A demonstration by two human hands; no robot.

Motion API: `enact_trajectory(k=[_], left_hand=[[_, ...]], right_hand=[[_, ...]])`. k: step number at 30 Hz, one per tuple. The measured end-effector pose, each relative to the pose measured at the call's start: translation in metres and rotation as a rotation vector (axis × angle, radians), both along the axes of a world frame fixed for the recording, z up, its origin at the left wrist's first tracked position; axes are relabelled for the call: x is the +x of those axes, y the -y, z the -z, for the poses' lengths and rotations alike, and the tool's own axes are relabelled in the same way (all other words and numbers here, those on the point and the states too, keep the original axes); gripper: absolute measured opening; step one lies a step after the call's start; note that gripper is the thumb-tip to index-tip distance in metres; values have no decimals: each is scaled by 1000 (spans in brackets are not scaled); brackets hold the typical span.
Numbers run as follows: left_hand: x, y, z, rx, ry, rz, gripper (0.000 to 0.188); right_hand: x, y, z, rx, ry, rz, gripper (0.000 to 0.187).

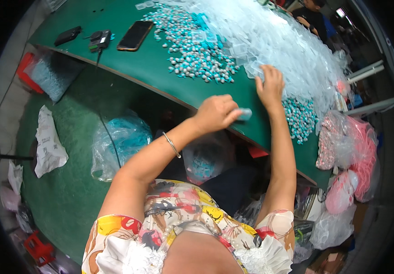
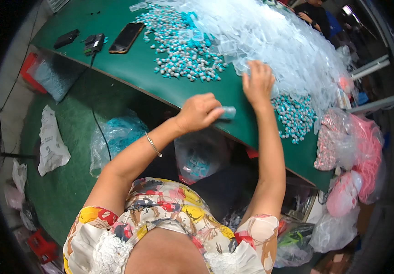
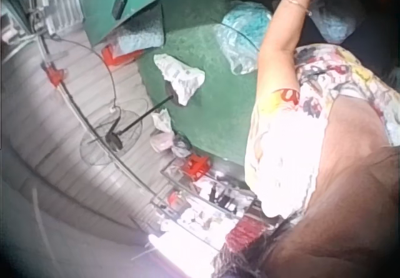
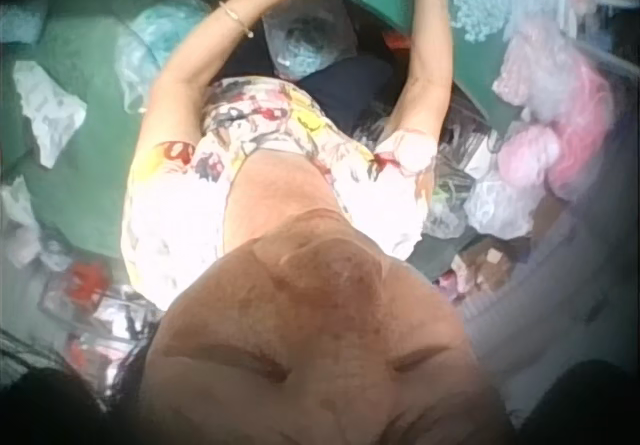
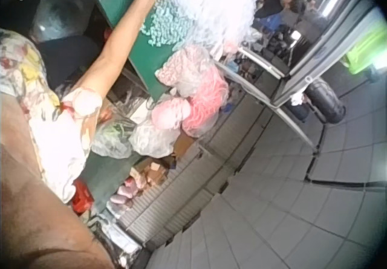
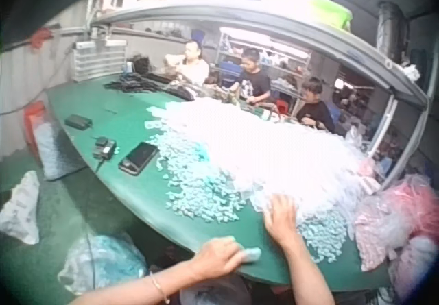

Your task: The person repeatedly picks small teal and white candies from a large pile on a green table and places them into small clear plastic containers. They then close the containers and set them aside. The process is repetitive and involves handling the candies and containers by hand.

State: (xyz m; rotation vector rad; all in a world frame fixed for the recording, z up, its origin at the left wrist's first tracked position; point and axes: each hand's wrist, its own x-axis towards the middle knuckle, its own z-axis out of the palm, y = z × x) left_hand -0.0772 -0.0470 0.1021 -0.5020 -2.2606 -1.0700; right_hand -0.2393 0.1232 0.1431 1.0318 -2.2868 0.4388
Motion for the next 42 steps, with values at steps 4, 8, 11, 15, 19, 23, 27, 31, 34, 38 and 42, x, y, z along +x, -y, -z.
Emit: enact_trajectory(k=[4, 8, 11, 15, 19, 23, 27, 31, 34, 38, 42], left_hand=[[35, -22, 9, -111, -125, 98, 28], [61, -43, 47, -183, -40, 220, 32], [65, -51, 64, -234, 131, 243, 28], [44, -44, 28, -147, -36, 165, 19], [-17, -13, 8, -154, -62, -290, 7], [-65, 4, 15, -311, -30, -524, 10], [-89, 6, 25, -366, 80, -534, 10], [-76, 10, 7, -399, 28, -477, 9], [-67, 19, 7, -399, -53, -451, 9], [-48, 24, -1, -280, -92, -266, 4], [-29, 24, -5, -244, 43, -145, 5]], right_hand=[[-68, -14, 26, 371, -119, 334, 54], [-75, -26, 22, 359, -236, 241, 32], [-64, -29, 7, 158, -268, 122, 35], [-48, -43, -4, -144, -82, -4, 35], [-5, -49, 15, -326, 600, -126, 31], [35, -47, 33, -179, 905, -50, 28], [67, -35, 28, -87, 529, -21, 29], [79, -58, 16, -208, 511, 1, 25], [84, -74, 3, -277, 492, 40, 20], [84, -111, -1, -426, 491, 141, 13], [87, -143, -2, -438, 481, 216, 12]])
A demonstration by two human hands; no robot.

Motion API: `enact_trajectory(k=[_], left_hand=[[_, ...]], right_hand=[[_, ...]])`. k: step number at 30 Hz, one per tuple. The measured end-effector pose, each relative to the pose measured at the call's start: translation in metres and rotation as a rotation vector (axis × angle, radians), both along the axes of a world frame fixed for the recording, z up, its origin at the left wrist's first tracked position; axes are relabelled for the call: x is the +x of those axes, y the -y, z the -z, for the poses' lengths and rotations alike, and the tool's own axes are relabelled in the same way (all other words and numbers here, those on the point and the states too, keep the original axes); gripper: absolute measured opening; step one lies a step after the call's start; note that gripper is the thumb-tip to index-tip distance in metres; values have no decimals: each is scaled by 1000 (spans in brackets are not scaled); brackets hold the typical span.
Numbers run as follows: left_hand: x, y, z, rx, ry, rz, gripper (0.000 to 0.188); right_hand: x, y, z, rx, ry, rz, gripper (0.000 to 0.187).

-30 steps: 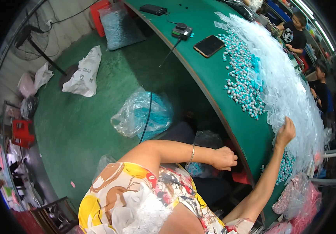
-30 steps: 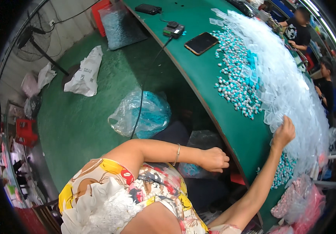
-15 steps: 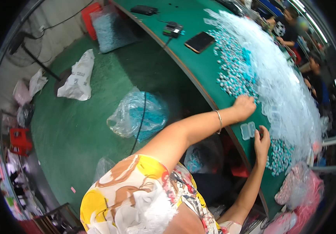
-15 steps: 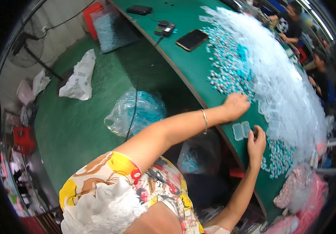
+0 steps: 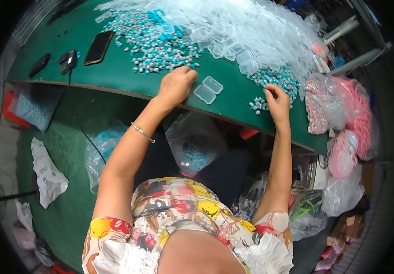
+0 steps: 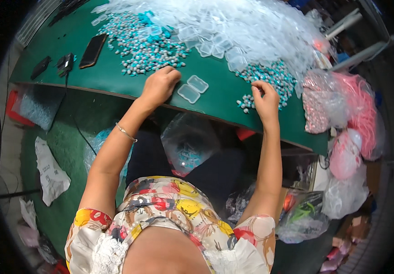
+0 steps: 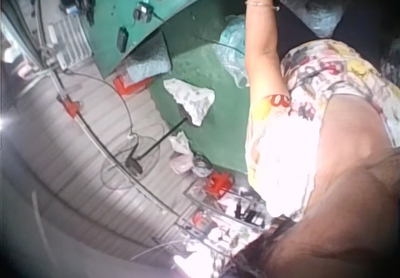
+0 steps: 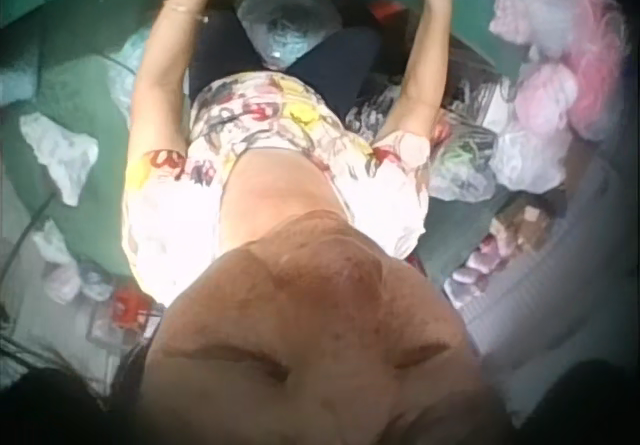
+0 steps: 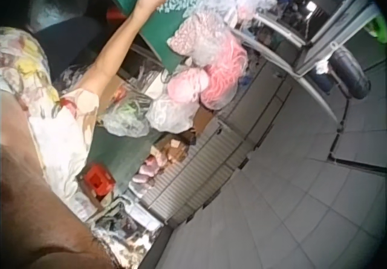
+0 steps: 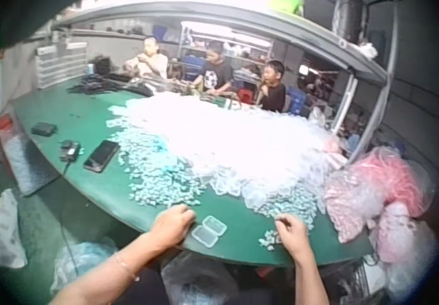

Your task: The person repeatedly picks small teal and white candies from a large pile on a green table and places them into small clear plastic containers. They then close the containers and set them aside. The process is repetitive and involves handling the candies and containers by hand.

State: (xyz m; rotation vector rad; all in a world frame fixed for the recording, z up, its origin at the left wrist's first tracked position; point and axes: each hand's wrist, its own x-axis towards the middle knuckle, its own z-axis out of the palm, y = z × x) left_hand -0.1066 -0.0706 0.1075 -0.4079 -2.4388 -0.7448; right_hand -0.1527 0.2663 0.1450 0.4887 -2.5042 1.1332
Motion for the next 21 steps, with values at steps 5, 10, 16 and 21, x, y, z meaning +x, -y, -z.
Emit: enact_trajectory(k=[5, 10, 16, 21], left_hand=[[6, 0, 0, 49, 93, -37, 6], [10, 3, 2, 94, 115, -33, 10], [13, -2, 1, 205, 149, -98, 13], [18, -2, -13, 499, 367, 86, 11]], right_hand=[[22, 14, -10, 350, 0, -53, 10], [42, 36, -11, 730, -196, -8, 8], [39, 48, 3, 708, -331, -45, 10], [35, 55, 5, 446, -177, -169, 9]])
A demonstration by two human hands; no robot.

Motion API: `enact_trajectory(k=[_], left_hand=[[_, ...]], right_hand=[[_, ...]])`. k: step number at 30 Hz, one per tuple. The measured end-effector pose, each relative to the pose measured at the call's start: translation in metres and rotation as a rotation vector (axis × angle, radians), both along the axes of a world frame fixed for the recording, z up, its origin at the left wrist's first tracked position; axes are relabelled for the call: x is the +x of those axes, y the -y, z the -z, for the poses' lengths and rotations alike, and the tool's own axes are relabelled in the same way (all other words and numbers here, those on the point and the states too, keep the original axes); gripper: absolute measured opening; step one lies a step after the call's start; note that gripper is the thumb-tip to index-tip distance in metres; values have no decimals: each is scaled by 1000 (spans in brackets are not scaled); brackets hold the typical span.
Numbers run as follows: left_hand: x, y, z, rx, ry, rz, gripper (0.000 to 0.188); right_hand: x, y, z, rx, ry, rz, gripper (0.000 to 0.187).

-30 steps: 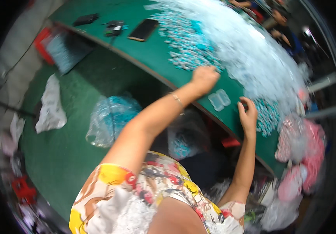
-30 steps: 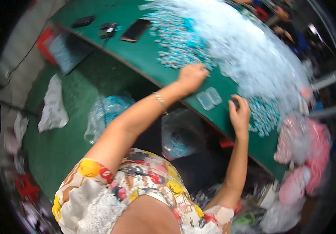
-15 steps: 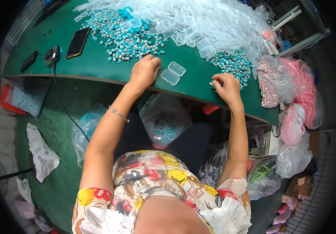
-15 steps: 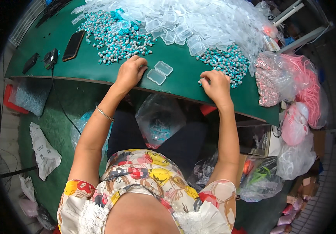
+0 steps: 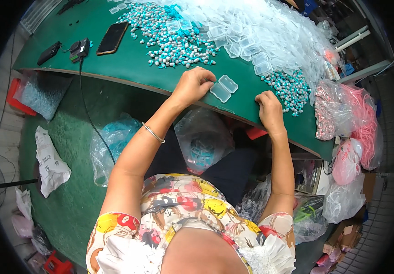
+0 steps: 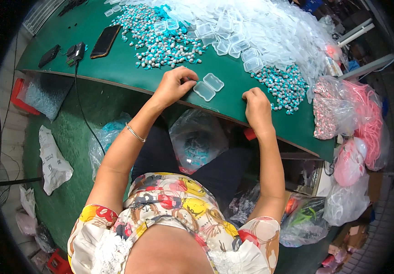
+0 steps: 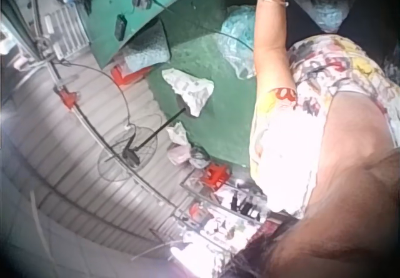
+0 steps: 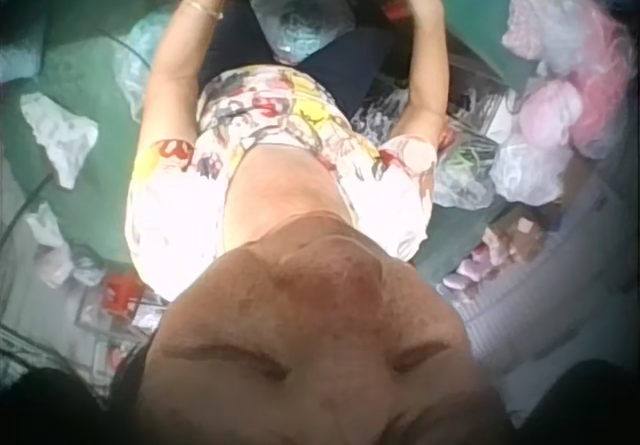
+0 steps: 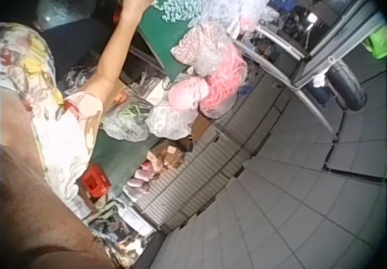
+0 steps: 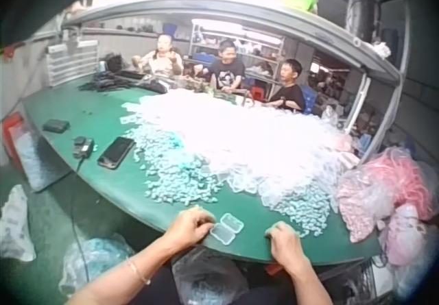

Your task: The person repeatedly picks small teal and white candies from a large pile on a green table and places them into small clear plastic containers. They then close the containers and set them aside. The process is repetitive and involves handling the candies and containers by hand.

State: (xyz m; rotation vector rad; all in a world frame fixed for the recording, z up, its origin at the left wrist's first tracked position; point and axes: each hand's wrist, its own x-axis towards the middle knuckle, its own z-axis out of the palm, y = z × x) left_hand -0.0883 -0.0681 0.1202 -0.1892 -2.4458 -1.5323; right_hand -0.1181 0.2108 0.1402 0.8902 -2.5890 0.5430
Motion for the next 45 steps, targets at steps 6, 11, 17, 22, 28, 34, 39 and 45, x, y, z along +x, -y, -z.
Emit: enact_trajectory(k=[6, 11, 17, 22, 28, 34, 39, 45], left_hand=[[-5, -4, 13, -182, -227, 88, 11], [-4, -7, 15, -279, -277, 98, 9], [6, -2, 19, -255, -300, 110, 22], [9, 4, 8, -339, -344, 112, 45], [1, 8, 9, -488, -266, 152, 49], [-3, 13, 10, -423, -250, 168, 49], [-3, 14, 12, -464, -256, 164, 51], [-4, 12, 18, -384, -279, 135, 51]], right_hand=[[14, 59, -16, -272, 260, -194, 15], [9, 90, -2, -199, 240, -222, 17], [6, 97, -3, -134, 243, -215, 17], [-4, 94, -15, -188, 348, -184, 24], [-80, 135, -20, -326, 256, -149, 16], [-153, 216, 7, -255, 88, 42, 24], [-171, 250, 17, -208, 126, 234, 18], [-169, 201, 19, -409, 162, 35, 17]])
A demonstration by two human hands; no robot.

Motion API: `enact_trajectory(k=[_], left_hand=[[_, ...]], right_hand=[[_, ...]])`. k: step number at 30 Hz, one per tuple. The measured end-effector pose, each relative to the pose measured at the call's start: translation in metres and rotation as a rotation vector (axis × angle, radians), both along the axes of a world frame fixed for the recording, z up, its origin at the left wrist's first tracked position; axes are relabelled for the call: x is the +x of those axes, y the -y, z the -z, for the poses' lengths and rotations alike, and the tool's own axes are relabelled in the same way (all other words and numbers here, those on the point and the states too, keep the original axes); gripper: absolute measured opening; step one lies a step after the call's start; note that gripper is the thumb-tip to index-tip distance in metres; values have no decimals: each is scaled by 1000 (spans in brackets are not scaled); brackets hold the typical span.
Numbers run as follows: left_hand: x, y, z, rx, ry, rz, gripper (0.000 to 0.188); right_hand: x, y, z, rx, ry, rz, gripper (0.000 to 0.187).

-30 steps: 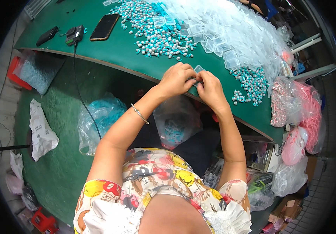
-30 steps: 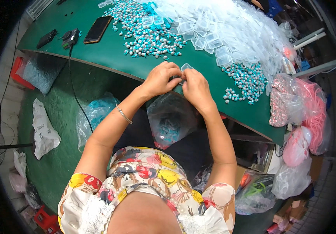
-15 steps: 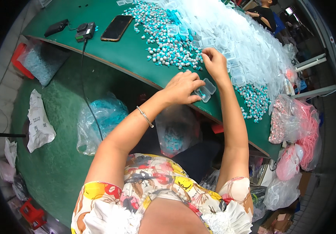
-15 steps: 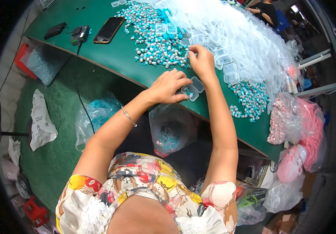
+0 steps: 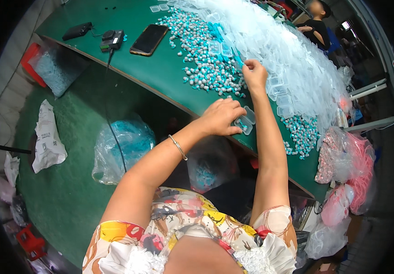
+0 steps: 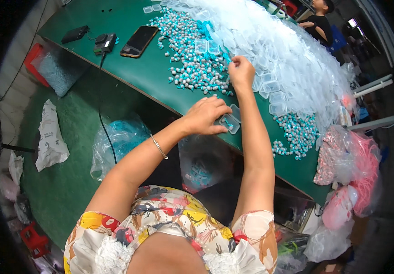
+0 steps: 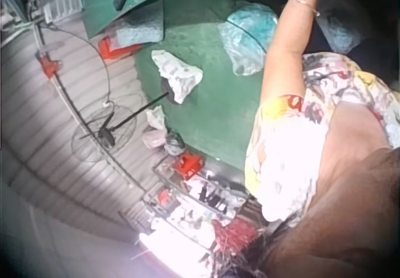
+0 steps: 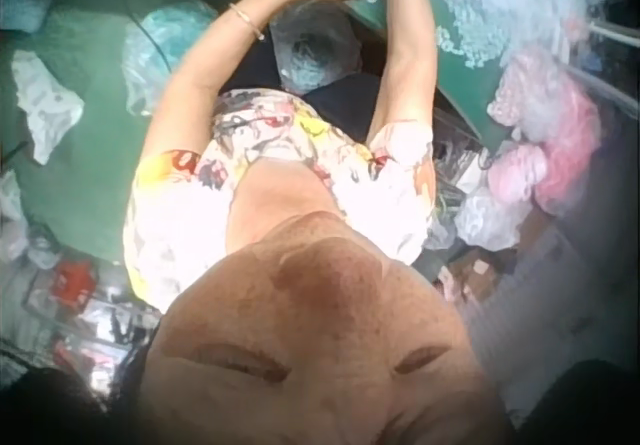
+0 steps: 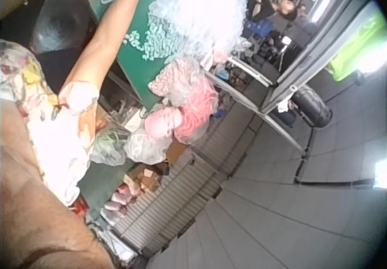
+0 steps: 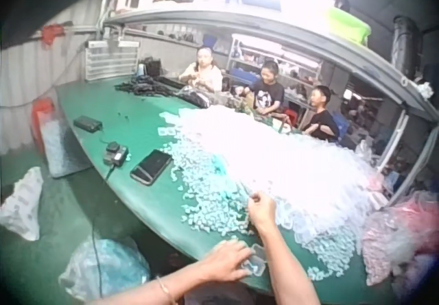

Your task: The person repeatedly picks small teal and white candies from a large pile on a green table and places them into small clear plastic containers. They then close the containers and set them aside. The process is repetitive and involves handling the candies and containers by hand.

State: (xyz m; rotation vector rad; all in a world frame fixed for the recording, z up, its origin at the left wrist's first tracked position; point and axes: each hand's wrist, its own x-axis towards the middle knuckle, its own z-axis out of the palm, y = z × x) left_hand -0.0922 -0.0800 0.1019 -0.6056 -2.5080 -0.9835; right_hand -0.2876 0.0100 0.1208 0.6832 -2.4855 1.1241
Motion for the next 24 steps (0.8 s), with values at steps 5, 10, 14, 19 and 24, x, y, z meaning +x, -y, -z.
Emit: enact_trajectory(k=[5, 10, 14, 19, 24], left_hand=[[1, -1, 0, 3, 37, -23, 51], [1, -1, -6, 31, 48, -32, 49], [-1, -1, -4, 22, 38, -43, 50], [-2, -2, -4, 30, 23, -43, 48], [-1, -2, -4, 34, 50, -30, 45]], right_hand=[[71, -77, -18, -309, 302, -248, 19], [140, -129, -19, -149, 233, -239, 15], [160, -128, -16, -31, 77, -284, 14], [160, -124, -14, 256, -239, -304, 15], [156, -123, -22, 304, -247, -283, 15]])
